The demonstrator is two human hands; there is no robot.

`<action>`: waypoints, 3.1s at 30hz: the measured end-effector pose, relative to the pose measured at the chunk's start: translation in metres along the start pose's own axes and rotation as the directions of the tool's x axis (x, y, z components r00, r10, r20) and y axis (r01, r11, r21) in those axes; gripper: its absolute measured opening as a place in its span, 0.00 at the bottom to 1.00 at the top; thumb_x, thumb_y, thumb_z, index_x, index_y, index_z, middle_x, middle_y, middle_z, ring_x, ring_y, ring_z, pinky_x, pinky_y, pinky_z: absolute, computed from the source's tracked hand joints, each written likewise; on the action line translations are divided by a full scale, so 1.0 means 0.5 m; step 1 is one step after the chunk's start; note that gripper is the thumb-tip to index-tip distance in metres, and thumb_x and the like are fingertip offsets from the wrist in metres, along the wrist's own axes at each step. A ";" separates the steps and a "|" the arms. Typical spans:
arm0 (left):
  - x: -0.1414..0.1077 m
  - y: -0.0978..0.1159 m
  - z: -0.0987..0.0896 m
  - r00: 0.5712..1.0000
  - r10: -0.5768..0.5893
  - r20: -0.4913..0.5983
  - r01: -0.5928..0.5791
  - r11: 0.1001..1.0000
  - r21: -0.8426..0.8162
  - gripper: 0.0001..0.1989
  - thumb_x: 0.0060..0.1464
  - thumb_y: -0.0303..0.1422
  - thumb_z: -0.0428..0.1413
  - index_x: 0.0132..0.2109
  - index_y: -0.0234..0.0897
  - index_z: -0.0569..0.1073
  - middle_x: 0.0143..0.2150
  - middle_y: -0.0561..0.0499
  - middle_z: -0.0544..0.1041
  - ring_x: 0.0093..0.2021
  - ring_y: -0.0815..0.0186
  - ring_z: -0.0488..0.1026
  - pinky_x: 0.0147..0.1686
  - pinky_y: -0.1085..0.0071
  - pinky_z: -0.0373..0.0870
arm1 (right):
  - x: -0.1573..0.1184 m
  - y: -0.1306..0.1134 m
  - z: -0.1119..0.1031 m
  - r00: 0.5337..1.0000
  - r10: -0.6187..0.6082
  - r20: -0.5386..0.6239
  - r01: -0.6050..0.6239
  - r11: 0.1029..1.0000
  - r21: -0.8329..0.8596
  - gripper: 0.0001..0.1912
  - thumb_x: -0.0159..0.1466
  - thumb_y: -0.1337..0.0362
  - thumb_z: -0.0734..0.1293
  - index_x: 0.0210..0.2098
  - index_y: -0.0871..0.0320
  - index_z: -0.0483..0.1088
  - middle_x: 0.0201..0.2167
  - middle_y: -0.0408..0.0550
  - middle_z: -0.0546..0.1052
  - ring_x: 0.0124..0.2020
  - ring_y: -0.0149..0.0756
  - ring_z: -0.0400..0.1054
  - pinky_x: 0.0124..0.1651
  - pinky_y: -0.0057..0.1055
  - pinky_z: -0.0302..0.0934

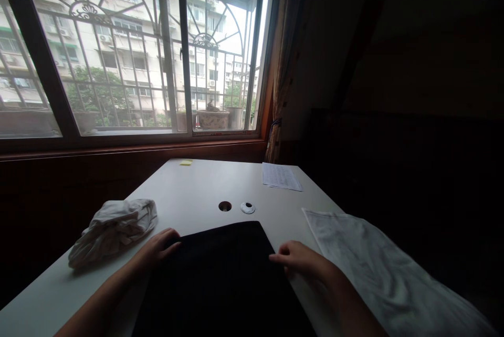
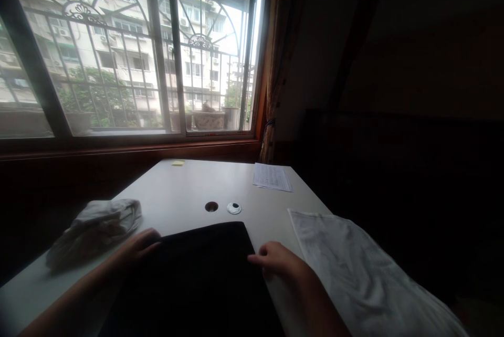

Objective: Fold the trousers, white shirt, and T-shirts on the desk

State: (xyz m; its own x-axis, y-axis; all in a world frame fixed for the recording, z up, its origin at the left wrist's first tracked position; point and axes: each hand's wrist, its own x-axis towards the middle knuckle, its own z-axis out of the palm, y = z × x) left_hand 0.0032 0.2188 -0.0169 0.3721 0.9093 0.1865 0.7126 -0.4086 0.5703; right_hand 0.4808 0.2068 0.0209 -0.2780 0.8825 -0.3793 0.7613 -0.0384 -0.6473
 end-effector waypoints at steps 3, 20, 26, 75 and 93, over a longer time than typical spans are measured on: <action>-0.004 0.008 -0.006 1.000 -0.013 0.019 0.013 1.000 -0.006 0.22 0.65 0.52 0.50 0.43 0.39 0.75 0.42 0.45 0.79 0.43 0.56 0.76 0.45 0.62 0.72 | -0.027 -0.015 -0.007 0.984 0.083 0.160 -0.071 0.994 -0.082 0.20 0.56 0.47 0.74 0.27 0.59 0.77 0.25 0.47 0.80 0.28 0.38 0.73 0.31 0.29 0.60; -0.043 0.040 -0.065 0.913 -0.192 0.361 0.256 0.956 -0.141 0.22 0.49 0.56 0.64 0.37 0.42 0.84 0.63 0.42 0.76 0.71 0.40 0.60 0.65 0.53 0.61 | 0.035 -0.018 0.030 0.762 -0.276 -0.586 -0.039 0.883 -0.467 0.10 0.69 0.67 0.63 0.44 0.54 0.76 0.46 0.50 0.79 0.51 0.44 0.71 0.52 0.36 0.60; -0.036 0.063 -0.052 0.934 -0.130 0.332 0.198 0.964 -0.179 0.25 0.59 0.57 0.56 0.39 0.40 0.82 0.50 0.43 0.83 0.59 0.45 0.74 0.56 0.58 0.70 | 0.030 0.010 0.026 0.788 -0.086 -0.610 -0.290 0.822 -0.490 0.17 0.72 0.51 0.62 0.48 0.57 0.72 0.49 0.57 0.76 0.48 0.48 0.73 0.44 0.36 0.62; -0.016 0.113 0.054 0.934 0.275 0.229 -0.309 0.943 0.126 0.21 0.70 0.42 0.50 0.67 0.62 0.67 0.75 0.58 0.60 0.76 0.46 0.49 0.69 0.40 0.58 | 0.054 -0.002 0.045 0.892 -0.012 -0.451 0.101 0.979 0.176 0.34 0.64 0.62 0.65 0.68 0.50 0.53 0.49 0.48 0.76 0.47 0.39 0.75 0.51 0.35 0.66; -0.018 0.114 0.039 0.960 0.194 0.203 -0.198 0.980 -0.001 0.19 0.72 0.42 0.46 0.64 0.62 0.72 0.72 0.55 0.64 0.70 0.50 0.64 0.67 0.45 0.65 | -0.001 0.006 -0.013 0.975 0.221 -0.028 -0.204 0.936 0.286 0.23 0.64 0.48 0.70 0.45 0.62 0.72 0.37 0.56 0.80 0.34 0.43 0.78 0.35 0.34 0.70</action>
State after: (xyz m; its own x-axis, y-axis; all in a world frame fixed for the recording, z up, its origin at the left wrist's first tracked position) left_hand 0.0522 0.1857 -0.0019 0.6161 0.7773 0.1275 0.6243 -0.5805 0.5227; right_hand 0.4870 0.2095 0.0236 -0.0863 0.8652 -0.4940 0.6023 -0.3497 -0.7176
